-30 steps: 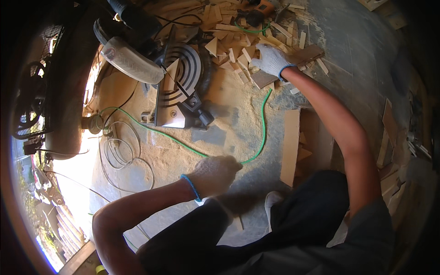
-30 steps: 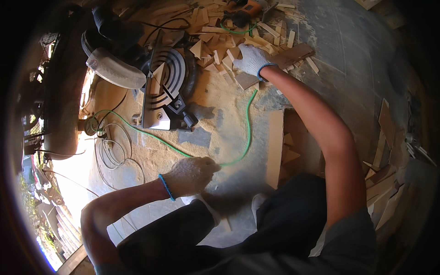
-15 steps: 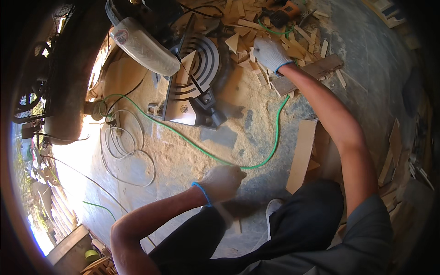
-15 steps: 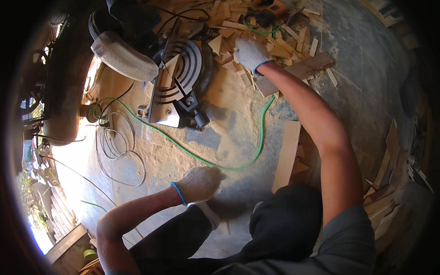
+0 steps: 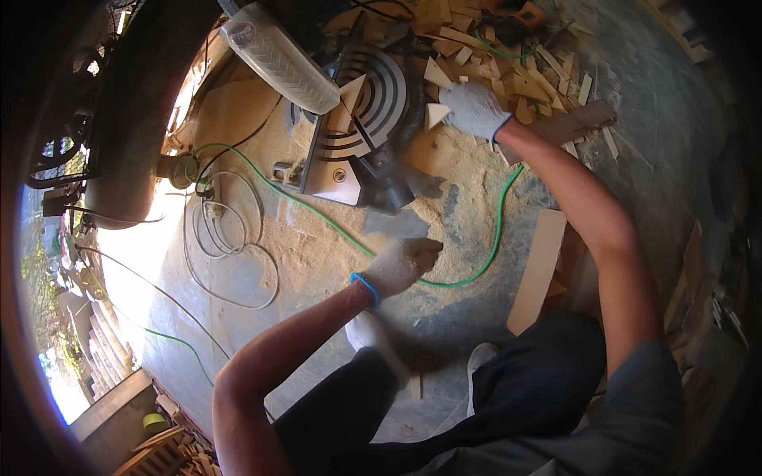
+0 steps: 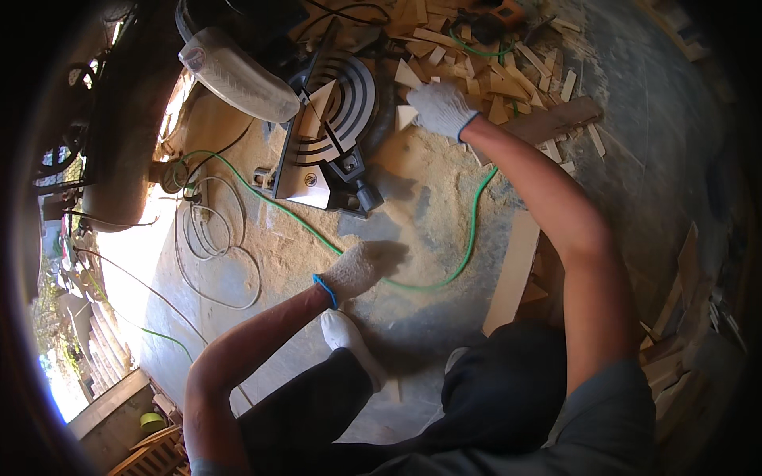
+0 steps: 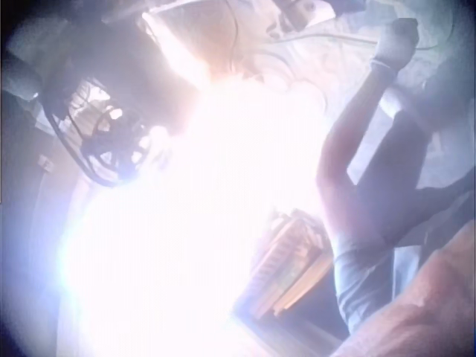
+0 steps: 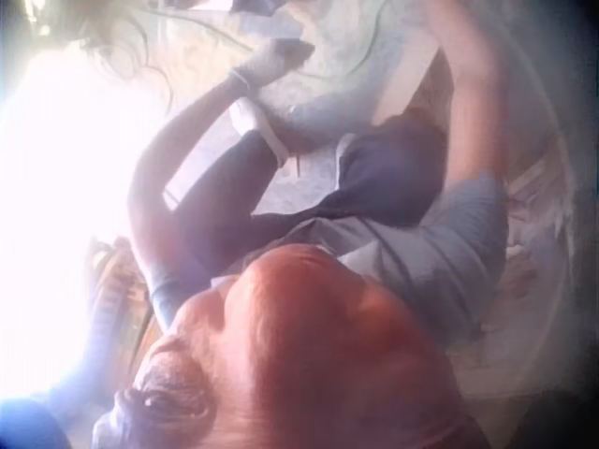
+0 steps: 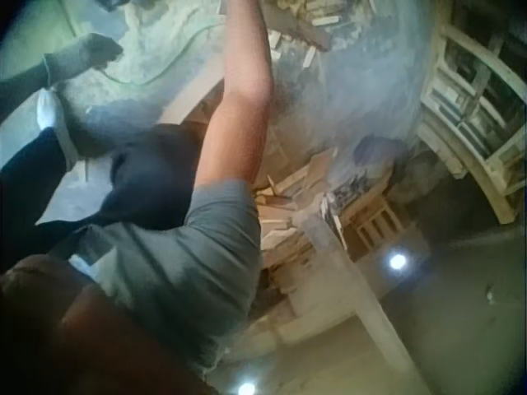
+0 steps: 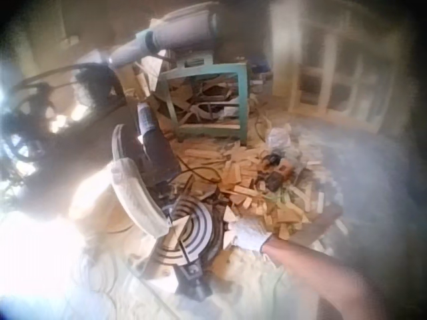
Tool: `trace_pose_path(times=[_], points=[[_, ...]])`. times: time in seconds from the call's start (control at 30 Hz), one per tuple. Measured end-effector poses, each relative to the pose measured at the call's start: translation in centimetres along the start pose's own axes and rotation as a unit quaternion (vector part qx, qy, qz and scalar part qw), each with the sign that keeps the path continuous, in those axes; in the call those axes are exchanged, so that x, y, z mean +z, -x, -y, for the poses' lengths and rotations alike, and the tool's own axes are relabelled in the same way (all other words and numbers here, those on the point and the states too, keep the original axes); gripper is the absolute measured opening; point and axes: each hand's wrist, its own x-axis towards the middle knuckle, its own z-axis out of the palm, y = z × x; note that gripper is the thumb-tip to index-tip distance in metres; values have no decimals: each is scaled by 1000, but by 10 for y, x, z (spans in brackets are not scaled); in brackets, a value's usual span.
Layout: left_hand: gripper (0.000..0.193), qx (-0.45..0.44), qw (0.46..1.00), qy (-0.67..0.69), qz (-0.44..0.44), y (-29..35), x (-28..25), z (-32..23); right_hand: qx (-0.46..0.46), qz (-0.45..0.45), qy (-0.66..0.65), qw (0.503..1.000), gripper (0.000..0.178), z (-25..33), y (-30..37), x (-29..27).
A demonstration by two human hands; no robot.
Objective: The person uses a nail gun to attach wooden pieces to a partially assembled frame, then uses pliers to adjust a joint. They walk to a chop saw, cut a wooden stick into small pieces, and place the cut pieces into a cardboard box.
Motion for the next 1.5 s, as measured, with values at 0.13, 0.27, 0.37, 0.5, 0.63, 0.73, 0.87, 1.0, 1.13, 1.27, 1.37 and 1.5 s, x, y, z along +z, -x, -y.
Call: trace_pose_path(times=[0.13,0.27,0.37,0.5,0.63,0.73,0.87,1.0,1.13,1.27,1.37,1.5], points=[[36,16,998,-40,-38,-24,-4,-1,17,-29,-27,999,50,-6,40,36],[33,-7,998,-56,-8,-26,8,10,8,-52,-40,998,61,13,46,26],[31,44,992,-120,20,-25,23,30,-33,-45,-41,998,59,18,46,25],[28,80,977,-190,56,-24,38,47,-22,15,-58,998,54,15,43,36],[28,42,982,-172,63,-1,28,57,17,-21,-150,988,50,40,42,22],[29,-3,991,-126,53,5,24,39,29,-124,-187,974,51,13,38,29],[31,-21,991,-130,32,18,8,36,64,-99,-273,955,32,3,12,5],[33,-39,990,-130,31,22,5,38,59,-32,-350,934,26,1,5,8],[34,-42,990,-126,46,20,10,46,175,35,-575,798,25,5,16,26],[34,-32,989,-138,49,19,14,48,206,9,-753,625,26,20,24,38],[35,-38,986,-153,48,17,16,48,185,49,-675,713,34,22,24,36],[34,-36,988,-145,50,11,19,49,156,-71,-462,870,41,26,17,32]])
